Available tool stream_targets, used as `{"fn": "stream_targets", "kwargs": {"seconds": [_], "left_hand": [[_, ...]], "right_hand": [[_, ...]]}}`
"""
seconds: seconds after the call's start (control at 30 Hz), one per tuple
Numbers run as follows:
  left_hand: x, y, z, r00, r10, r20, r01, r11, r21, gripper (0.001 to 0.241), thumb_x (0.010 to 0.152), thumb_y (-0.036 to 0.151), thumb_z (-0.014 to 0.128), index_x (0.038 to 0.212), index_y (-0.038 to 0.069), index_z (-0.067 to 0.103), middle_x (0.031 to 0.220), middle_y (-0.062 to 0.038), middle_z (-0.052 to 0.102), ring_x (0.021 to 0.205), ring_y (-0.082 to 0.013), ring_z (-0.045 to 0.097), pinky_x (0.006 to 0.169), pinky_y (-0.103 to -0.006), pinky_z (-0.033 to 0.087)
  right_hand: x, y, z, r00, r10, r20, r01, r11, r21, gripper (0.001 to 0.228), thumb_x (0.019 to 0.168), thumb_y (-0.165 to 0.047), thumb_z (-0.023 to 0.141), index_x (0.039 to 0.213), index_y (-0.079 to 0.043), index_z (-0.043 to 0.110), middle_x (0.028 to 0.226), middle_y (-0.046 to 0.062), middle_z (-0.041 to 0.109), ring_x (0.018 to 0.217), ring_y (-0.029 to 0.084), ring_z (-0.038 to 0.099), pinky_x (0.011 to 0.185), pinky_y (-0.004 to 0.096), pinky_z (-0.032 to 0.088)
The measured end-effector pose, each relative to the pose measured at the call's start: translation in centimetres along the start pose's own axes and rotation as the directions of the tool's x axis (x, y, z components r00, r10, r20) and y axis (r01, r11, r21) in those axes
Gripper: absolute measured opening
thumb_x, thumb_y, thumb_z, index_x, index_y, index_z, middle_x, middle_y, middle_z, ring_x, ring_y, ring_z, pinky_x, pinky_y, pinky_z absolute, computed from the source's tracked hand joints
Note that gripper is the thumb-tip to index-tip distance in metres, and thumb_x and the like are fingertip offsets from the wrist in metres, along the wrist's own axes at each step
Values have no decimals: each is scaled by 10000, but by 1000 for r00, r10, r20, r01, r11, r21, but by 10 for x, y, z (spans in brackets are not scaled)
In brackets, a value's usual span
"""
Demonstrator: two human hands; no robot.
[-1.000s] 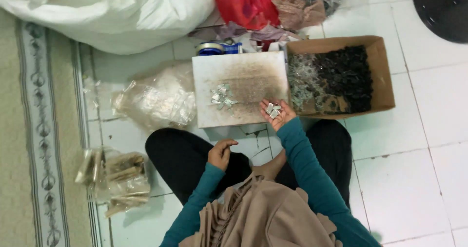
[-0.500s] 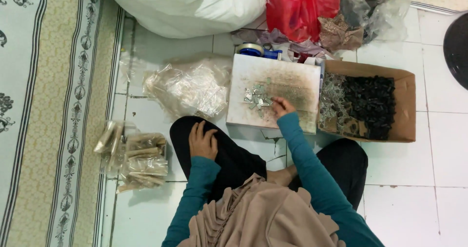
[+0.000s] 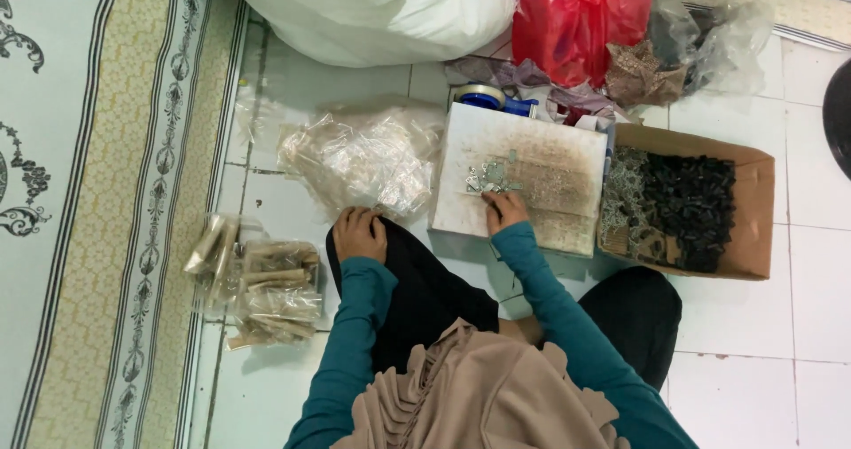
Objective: Sorting and arranging small metal components from a pile onto a board and into a box.
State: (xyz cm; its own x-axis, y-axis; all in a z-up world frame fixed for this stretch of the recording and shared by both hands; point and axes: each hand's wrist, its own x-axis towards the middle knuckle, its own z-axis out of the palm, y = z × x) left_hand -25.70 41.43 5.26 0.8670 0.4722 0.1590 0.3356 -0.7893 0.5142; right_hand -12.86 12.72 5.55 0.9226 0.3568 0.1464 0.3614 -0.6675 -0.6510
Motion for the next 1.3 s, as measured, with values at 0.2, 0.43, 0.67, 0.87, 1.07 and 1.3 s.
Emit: {"fn": "stream_targets", "kwargs": {"seconds": [0.2, 0.43, 0.67, 0.87, 1.07, 1.3], "left_hand": [[12, -8, -4, 985, -169, 35, 170, 984, -44, 252, 1076, 246, 507, 1106, 170, 745, 1148, -80, 726, 1258, -290, 595, 1139, -481, 407], [24, -3, -6, 977, -199, 71, 198, 980, 11, 250, 1059, 265, 517, 1082, 174, 749, 1097, -86, 746, 1179, -292, 648, 1090, -467, 445], [36, -4, -2, 984, -97, 148, 86, 993, 75, 277, 1065, 246, 510, 1118, 163, 769, 1059, -96, 769, 994, -288, 719, 926, -432, 559], [36, 15, 12, 982, 146, 120, -147, 989, -2, 243, 1032, 148, 572, 1204, 231, 722, 1175, -65, 697, 1028, -302, 702, 870, -461, 604], [24, 172, 42, 831, 540, 133, -457, 800, -389, 319, 950, -35, 594, 1191, 121, 734, 1167, -156, 667, 1077, -379, 674, 953, -503, 566], [-1, 305, 154, 593, 796, 121, -675, 573, -465, 414, 895, -19, 599, 1223, 211, 705, 1268, -79, 658, 1178, -298, 647, 1012, -475, 531]], "right_hand": [[41, 18, -26, 981, 117, -153, -96, 986, 135, 308, 1003, -8, 601, 1269, -91, 732, 1030, 219, 646, 1029, 444, 638, 916, 513, 549], [66, 93, 20, 998, -53, -41, 39, 957, -287, 678, 901, 52, 593, 1546, -143, 512, 1567, 174, 461, 1408, 442, 419, 1136, 632, 366], [23, 61, 5, 992, -65, -109, 65, 998, -6, 601, 958, 45, 441, 1480, -205, 604, 1532, 159, 534, 1329, 437, 519, 1105, 587, 450], [-11, 70, -69, 907, 246, -343, -125, 933, 338, 469, 994, 27, 478, 1268, -240, 748, 1237, 21, 722, 1040, 242, 694, 965, 452, 572], [-52, 169, -145, 798, 453, -397, -361, 887, 287, 236, 1041, -62, 604, 1204, -135, 759, 1094, 114, 749, 936, 320, 714, 807, 501, 631], [-30, 171, -233, 598, 790, 133, -801, 593, 82, 266, 1085, -174, 557, 1291, -78, 694, 1279, 204, 698, 1170, 415, 661, 1022, 613, 550]]}}
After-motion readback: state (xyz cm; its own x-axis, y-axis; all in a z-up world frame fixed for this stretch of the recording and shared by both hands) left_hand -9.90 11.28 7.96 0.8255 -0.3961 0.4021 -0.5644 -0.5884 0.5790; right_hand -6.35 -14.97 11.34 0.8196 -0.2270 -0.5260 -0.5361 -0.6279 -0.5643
